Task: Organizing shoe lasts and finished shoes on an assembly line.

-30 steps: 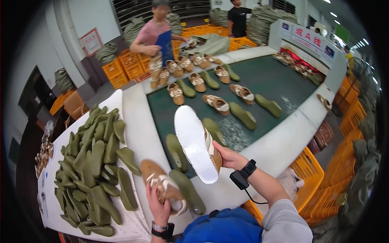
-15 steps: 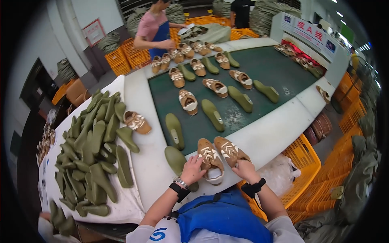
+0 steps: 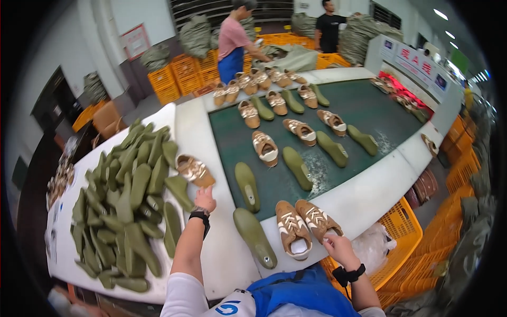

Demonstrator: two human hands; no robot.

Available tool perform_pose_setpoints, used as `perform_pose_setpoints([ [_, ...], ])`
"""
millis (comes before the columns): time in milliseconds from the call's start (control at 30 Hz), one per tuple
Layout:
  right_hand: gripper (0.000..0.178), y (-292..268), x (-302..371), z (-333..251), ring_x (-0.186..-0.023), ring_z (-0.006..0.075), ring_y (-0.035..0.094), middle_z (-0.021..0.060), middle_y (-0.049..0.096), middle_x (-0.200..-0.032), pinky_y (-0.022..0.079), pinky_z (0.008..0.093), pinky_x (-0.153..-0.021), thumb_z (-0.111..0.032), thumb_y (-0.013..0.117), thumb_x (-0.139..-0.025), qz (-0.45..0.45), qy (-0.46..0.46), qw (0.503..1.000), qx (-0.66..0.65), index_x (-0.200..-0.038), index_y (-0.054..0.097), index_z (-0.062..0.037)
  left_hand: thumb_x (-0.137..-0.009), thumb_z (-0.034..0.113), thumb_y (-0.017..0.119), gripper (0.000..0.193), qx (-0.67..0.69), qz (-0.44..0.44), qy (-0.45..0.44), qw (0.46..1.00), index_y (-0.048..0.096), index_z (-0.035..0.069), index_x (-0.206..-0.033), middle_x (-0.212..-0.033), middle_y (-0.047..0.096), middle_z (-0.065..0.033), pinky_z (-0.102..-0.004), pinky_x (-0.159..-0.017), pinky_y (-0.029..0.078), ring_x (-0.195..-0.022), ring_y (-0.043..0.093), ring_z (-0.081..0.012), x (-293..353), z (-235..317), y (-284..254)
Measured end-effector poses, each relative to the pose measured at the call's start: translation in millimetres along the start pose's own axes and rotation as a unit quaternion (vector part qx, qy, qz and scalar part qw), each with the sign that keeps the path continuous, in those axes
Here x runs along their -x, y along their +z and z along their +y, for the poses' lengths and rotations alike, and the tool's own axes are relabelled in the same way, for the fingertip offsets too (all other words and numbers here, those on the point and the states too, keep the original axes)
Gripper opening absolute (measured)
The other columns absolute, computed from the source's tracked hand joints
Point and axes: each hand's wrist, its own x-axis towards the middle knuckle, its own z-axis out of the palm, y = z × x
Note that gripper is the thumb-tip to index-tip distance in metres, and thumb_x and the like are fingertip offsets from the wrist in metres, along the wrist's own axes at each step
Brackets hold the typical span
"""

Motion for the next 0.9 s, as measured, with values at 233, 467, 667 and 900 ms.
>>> perform_pose_setpoints([
  [233, 0.022, 8.0, 28.7, -8.4, -0.068, 0.0312, 0.063, 0.0127, 0.065, -0.075, 0.050, 0.0408, -0.062, -0.024, 0.059, -0.081, 0.007, 0.077, 0.996, 0.034, -0.097, 0.064, -0.0094, -0.067, 0.022, 0.069, 0.072, -0.014, 0.008, -0.049, 0.999, 0.034, 0.004, -0.127, -0.120, 0.046, -0.0249, -0.0475, -0.095, 0.038, -0.115, 0.043, -0.0411, -77.7, -37.5, 53.0],
  [467, 0.024, 19.3, 28.2, -20.6, -0.068, 0.0327, 0.062, 0.0148, 0.064, -0.077, 0.050, 0.0404, -0.062, -0.024, 0.057, -0.082, -0.020, 0.025, 0.998, 0.046, -0.099, 0.064, -0.0093, -0.070, 0.010, 0.064, 0.046, -0.055, -0.056, 0.001, 0.997, 0.039, 0.004, -0.108, -0.101, 0.056, -0.0251, -0.0415, -0.080, 0.048, -0.093, 0.058, -0.0382, -83.1, -52.5, 45.4],
  [667, 0.020, 5.8, 4.0, -30.1, -0.068, 0.0343, 0.061, 0.0159, 0.063, -0.075, 0.049, 0.0424, -0.061, -0.023, 0.055, -0.083, -0.016, -0.020, 1.000, 0.004, -0.096, 0.063, -0.0096, -0.081, 0.014, 0.057, 0.022, 0.128, 0.188, 0.009, 0.974, 0.053, -0.002, -0.097, -0.078, 0.063, -0.0208, -0.0411, -0.072, 0.049, -0.077, 0.063, -0.0344, -17.6, -7.4, -117.7],
  [900, 0.040, 11.5, -55.5, -44.5, -0.086, 0.0145, 0.058, 0.0060, 0.059, -0.109, 0.048, 0.0291, -0.074, -0.031, 0.051, -0.092, -0.001, 0.000, 0.888, -0.460, -0.122, 0.050, -0.0059, -0.095, 0.027, 0.044, 0.032, 0.553, 0.105, 0.059, 0.824, 0.057, -0.002, -0.088, -0.078, 0.057, -0.0001, -0.0240, -0.060, 0.041, -0.069, 0.049, -0.0065, 84.5, 54.1, -187.5],
])
